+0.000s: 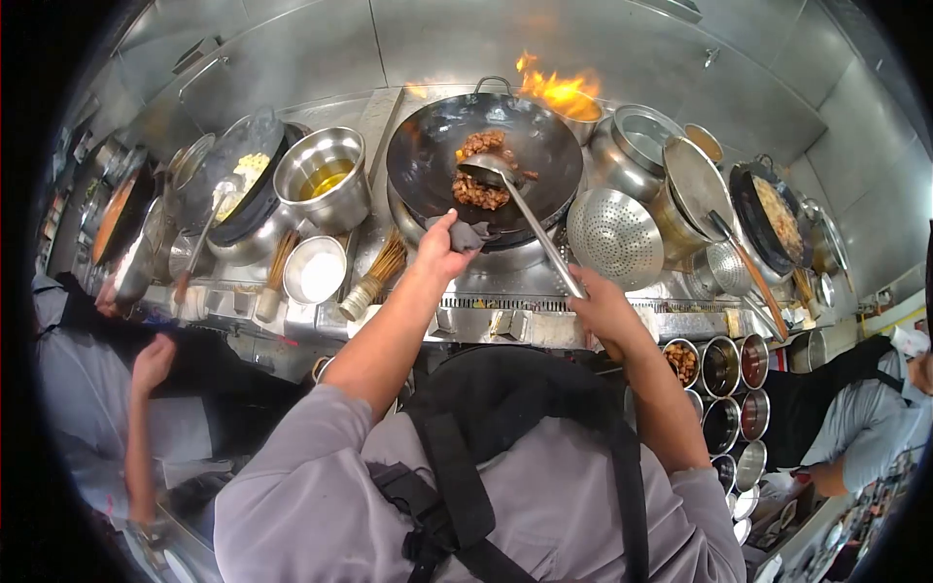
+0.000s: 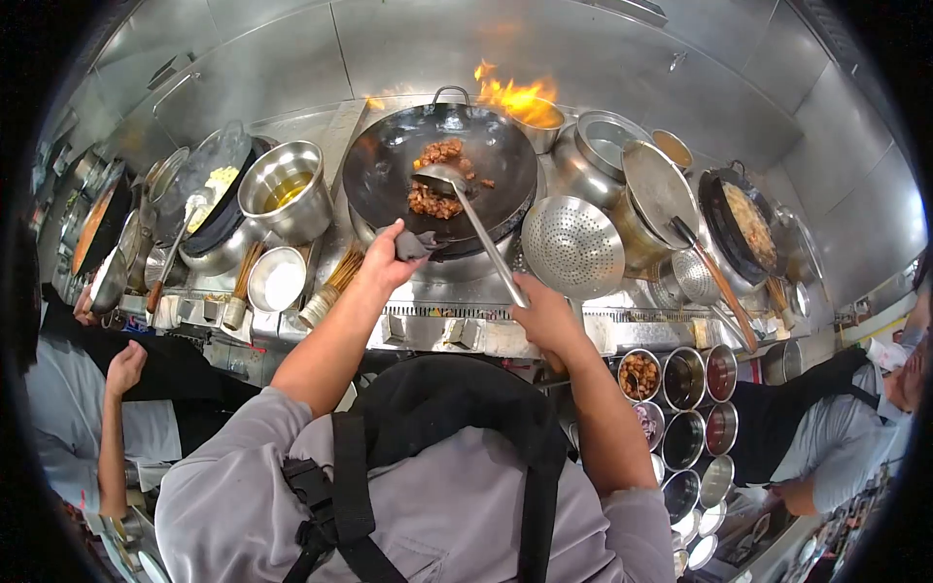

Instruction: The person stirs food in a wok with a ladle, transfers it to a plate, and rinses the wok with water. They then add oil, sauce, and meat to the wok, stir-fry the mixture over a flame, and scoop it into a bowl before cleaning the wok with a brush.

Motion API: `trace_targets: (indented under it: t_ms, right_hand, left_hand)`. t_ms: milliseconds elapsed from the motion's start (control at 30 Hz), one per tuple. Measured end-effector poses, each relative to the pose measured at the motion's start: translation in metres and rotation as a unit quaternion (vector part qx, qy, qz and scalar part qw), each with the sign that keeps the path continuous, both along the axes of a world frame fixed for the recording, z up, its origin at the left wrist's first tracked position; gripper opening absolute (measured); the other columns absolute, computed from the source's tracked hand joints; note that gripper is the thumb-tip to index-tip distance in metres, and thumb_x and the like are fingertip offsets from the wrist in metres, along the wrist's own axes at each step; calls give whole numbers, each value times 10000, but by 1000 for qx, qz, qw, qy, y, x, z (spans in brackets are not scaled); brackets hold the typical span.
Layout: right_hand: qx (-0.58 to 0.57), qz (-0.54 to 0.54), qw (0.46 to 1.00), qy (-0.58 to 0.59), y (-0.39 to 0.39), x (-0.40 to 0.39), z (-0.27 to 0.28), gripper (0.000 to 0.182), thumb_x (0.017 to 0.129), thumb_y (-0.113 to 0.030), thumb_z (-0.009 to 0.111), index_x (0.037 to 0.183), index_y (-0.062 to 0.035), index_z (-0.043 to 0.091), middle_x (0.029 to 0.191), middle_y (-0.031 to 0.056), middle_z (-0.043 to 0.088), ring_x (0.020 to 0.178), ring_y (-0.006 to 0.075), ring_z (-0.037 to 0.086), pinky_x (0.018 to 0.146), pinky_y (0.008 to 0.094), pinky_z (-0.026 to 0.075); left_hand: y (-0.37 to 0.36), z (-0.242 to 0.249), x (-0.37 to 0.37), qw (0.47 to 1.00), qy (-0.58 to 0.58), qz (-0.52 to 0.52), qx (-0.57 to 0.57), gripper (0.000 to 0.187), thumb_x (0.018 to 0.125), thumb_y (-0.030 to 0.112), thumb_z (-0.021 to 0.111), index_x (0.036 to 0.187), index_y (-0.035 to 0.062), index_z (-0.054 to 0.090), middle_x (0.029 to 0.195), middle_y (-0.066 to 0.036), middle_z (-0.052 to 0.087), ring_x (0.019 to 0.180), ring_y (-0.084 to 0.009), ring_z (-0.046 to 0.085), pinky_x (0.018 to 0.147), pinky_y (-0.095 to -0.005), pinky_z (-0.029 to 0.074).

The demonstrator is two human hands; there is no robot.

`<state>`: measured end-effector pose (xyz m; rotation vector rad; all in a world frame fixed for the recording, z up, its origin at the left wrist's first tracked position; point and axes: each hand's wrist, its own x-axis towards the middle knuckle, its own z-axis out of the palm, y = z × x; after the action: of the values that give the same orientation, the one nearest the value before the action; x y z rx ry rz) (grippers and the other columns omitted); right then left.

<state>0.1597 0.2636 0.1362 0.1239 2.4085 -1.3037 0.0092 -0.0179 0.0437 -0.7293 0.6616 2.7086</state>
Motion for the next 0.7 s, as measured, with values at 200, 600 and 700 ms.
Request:
trace_targets:
  t_ms: [200, 600, 700]
  right_hand:
    - [117, 4, 973, 199, -42, -79, -39, 552, 856, -169, 672, 1376, -80, 507, 1091, 293, 670, 993, 484, 648, 876, 509, 507]
    - [92, 35, 995, 8, 5, 55, 76, 554, 880, -117, 675, 1419, -139, 550, 803, 66, 633, 565, 116, 512, 523, 308, 443]
    - [68, 33, 994, 76, 0, 12, 20, 578, 872, -126, 689, 1430, -130, 537, 846, 105, 662, 681, 158, 580, 613, 329, 504]
  left_hand:
    - [-4, -13, -21, 994, -64, -56, 76, 330, 942, 197, 630, 1180, 36, 468, 1037, -176, 604, 858, -325, 635, 760, -482, 561]
    - [-7, 12, 16, 995, 9, -94, 4, 218, 865, 26, 585, 1064, 19, 496, 943, -165, 588, 724, -299, 624, 633, -418, 579]
    - [0, -22, 5, 999, 15, -47, 10, 206, 887, 42, 603, 1061, 21, 495, 938, -162, 591, 748, -291, 631, 637, -391, 579]
